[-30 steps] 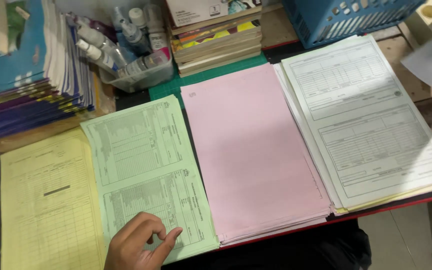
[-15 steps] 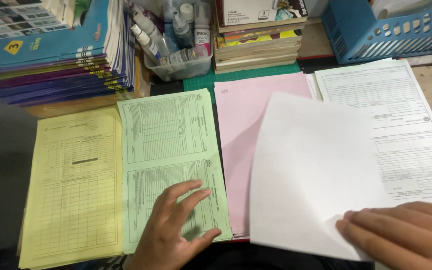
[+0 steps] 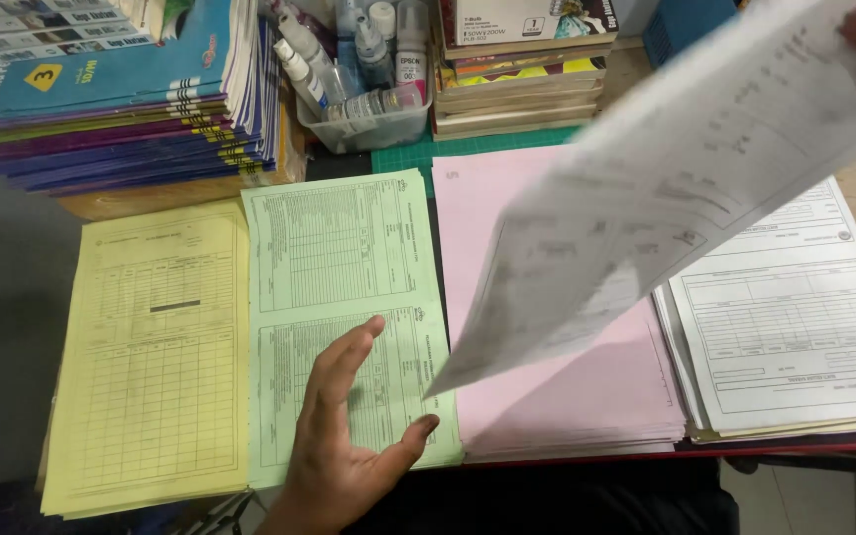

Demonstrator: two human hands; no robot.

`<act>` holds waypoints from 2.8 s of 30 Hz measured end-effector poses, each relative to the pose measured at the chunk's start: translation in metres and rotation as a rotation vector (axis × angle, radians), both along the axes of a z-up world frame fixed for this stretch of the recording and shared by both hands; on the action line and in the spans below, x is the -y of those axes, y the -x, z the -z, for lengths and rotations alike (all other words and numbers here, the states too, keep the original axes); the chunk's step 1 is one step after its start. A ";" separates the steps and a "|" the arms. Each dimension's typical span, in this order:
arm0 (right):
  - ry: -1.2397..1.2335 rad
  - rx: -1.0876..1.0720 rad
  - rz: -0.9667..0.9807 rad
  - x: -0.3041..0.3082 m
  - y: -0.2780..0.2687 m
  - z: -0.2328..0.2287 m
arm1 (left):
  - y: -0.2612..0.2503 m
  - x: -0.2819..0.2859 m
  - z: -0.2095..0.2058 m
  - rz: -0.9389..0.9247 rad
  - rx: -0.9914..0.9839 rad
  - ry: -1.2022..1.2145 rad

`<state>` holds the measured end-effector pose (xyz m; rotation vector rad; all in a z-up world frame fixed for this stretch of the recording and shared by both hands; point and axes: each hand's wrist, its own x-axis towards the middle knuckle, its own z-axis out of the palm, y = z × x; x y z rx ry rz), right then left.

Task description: Sorting and organizing multiple stacks of colored paper forms on a desk

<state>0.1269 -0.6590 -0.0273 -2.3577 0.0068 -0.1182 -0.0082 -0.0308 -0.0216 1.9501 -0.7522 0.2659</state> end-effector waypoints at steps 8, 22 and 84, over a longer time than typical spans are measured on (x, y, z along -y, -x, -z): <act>0.202 -0.216 0.194 -0.184 -0.009 -0.067 | 0.005 -0.008 0.002 0.039 0.008 0.034; 0.110 -0.335 -0.178 -0.233 -0.033 -0.031 | -0.002 0.012 -0.005 0.374 0.095 -0.055; 0.458 -0.014 0.173 -0.162 0.321 0.056 | -0.007 0.045 0.036 0.392 -0.017 -0.322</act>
